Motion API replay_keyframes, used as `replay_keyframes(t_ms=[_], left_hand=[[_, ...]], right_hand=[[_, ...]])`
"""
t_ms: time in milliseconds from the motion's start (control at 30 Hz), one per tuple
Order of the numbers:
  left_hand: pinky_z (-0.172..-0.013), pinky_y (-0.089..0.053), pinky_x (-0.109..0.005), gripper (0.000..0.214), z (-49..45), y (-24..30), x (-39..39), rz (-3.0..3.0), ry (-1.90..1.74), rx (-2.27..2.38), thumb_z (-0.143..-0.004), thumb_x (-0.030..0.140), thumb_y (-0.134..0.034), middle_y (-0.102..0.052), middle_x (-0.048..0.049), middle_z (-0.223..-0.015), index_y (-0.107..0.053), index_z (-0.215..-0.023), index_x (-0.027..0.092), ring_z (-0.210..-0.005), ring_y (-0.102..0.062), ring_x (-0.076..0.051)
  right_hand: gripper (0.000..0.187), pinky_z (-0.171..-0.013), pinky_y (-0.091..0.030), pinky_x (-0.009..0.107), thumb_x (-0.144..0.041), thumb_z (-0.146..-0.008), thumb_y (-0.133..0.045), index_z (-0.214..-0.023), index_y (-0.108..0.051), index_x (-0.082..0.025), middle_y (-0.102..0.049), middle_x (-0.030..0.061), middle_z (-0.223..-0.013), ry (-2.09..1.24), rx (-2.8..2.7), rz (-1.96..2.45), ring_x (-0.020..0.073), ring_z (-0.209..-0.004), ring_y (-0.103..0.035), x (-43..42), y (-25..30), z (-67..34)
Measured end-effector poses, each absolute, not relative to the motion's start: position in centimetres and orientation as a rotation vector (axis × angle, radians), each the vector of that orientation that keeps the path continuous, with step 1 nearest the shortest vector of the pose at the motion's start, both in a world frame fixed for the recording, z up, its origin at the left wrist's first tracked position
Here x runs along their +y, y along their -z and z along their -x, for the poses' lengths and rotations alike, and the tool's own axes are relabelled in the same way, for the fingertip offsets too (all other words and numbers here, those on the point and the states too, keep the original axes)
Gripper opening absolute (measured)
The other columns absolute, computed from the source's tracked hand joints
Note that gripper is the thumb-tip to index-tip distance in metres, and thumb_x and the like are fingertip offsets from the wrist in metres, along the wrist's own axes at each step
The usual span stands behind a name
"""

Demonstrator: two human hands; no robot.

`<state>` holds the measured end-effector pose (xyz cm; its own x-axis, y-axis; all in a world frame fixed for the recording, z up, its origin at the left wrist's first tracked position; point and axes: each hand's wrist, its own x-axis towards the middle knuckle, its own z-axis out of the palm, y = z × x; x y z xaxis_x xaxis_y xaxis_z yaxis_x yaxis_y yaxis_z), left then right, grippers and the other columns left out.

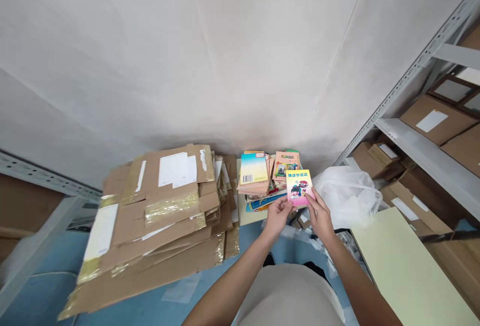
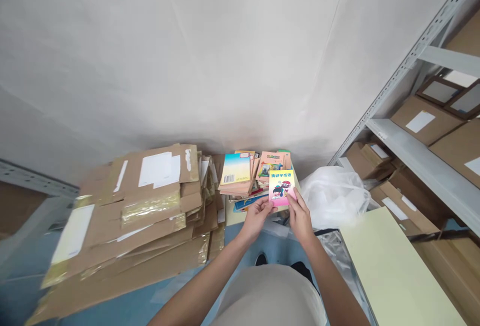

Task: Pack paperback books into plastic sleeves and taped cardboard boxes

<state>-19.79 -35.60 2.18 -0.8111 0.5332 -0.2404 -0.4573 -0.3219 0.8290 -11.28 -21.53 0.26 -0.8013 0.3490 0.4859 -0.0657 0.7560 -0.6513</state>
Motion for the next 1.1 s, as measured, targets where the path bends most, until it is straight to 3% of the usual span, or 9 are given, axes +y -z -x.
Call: replay_keyframes(t_ms=[133, 300, 433, 500, 633, 800, 900, 1100], left_hand=[[-0.074, -0.054, -0.029, 0.054, 18.8, -2.2, -34.3, -0.216, -2.127, 1.291, -0.06, 0.053, -0.082, -0.076, -0.0091, -0.092, -0.072, -0.097, 0.015, -0.071, -0.067, -0.016], [-0.068, -0.051, -0.028, 0.046, 16.9, -2.6, -31.0, -0.39, -1.936, 1.244, -0.064, 0.05, -0.081, -0.073, -0.0051, -0.075, -0.074, -0.095, 0.016, -0.065, -0.063, -0.015], [-0.07, -0.05, -0.028, 0.046, 14.3, -3.0, -26.7, -0.507, -1.705, 1.168, -0.062, 0.051, -0.081, -0.072, -0.0043, -0.074, -0.074, -0.092, 0.017, -0.064, -0.063, -0.015], [-0.07, -0.05, -0.028, 0.047, 12.6, -3.2, -24.3, -0.567, -1.602, 1.12, -0.062, 0.052, -0.081, -0.072, -0.0037, -0.073, -0.073, -0.091, 0.017, -0.062, -0.062, -0.014], [-0.072, -0.05, -0.03, 0.046, 8.5, -3.4, -19.9, -0.698, -1.415, 1.091, -0.063, 0.055, -0.08, -0.072, -0.0054, -0.076, -0.073, -0.088, 0.017, -0.066, -0.062, -0.016], [-0.08, -0.049, -0.032, 0.044, 2.9, -3.0, -15.3, -0.841, -1.204, 1.064, -0.067, 0.057, -0.076, -0.073, -0.0084, -0.084, -0.075, -0.087, 0.018, -0.078, -0.064, -0.02], [-0.081, -0.047, -0.032, 0.044, -0.4, -2.5, -12.8, -0.852, -1.12, 1.059, -0.068, 0.057, -0.076, -0.074, -0.009, -0.09, -0.075, -0.089, 0.018, -0.083, -0.064, -0.021], [-0.071, -0.044, -0.026, 0.043, -5.7, -2.3, -8.3, -0.644, -0.922, 1.002, -0.059, 0.049, -0.084, -0.073, -0.0095, -0.09, -0.074, -0.084, 0.016, -0.075, -0.061, -0.016]], right_hand=[[0.038, -0.105, -0.049, 0.042, -0.025, -0.094, -0.047, -0.129, -0.062, -0.026, -0.045, 0.0099, -0.148, -0.819, -2.324, 0.274, 0.0256, -0.132, -0.05, -21.0, -1.3, 8.7], [0.046, -0.101, -0.051, 0.045, -0.036, -0.093, -0.053, -0.138, -0.052, -0.025, -0.039, 0.0128, -0.151, -0.831, -2.245, 0.59, 0.029, -0.133, -0.048, -18.7, -3.1, 4.2], [0.074, -0.08, -0.06, 0.04, -0.047, -0.089, -0.058, -0.152, -0.025, -0.027, -0.04, 0.0177, -0.15, -1.04, -2.01, 0.871, 0.0235, -0.099, -0.068, -15.6, -4.4, -0.6], [0.086, -0.075, -0.06, 0.04, -0.051, -0.085, -0.062, -0.154, -0.017, -0.026, -0.047, 0.0195, -0.145, -1.081, -1.889, 0.974, 0.0197, -0.083, -0.069, -14.0, -4.8, -3.5], [0.076, -0.073, -0.059, 0.039, -0.053, -0.083, -0.063, -0.147, -0.035, -0.023, -0.064, 0.0149, -0.121, -1.131, -1.687, 1.068, 0.0182, -0.075, -0.068, -10.6, -5.0, -10.2], [0.067, -0.068, -0.058, 0.035, -0.056, -0.077, -0.068, -0.134, -0.052, -0.023, -0.067, 0.0084, -0.103, -1.209, -1.435, 1.151, 0.0177, -0.074, -0.067, -6.1, -4.4, -17.9], [0.059, -0.069, -0.057, 0.035, -0.061, -0.073, -0.068, -0.117, -0.064, -0.021, -0.067, 0.0045, -0.084, -1.245, -1.298, 1.163, 0.019, -0.074, -0.066, -3.6, -4.0, -21.4], [0.052, -0.063, -0.056, 0.035, -0.063, -0.067, -0.072, -0.095, -0.065, -0.021, -0.069, 0.0033, -0.075, -1.391, -0.994, 1.25, 0.0195, -0.069, -0.066, -1.5, -3.1, -26.7]])
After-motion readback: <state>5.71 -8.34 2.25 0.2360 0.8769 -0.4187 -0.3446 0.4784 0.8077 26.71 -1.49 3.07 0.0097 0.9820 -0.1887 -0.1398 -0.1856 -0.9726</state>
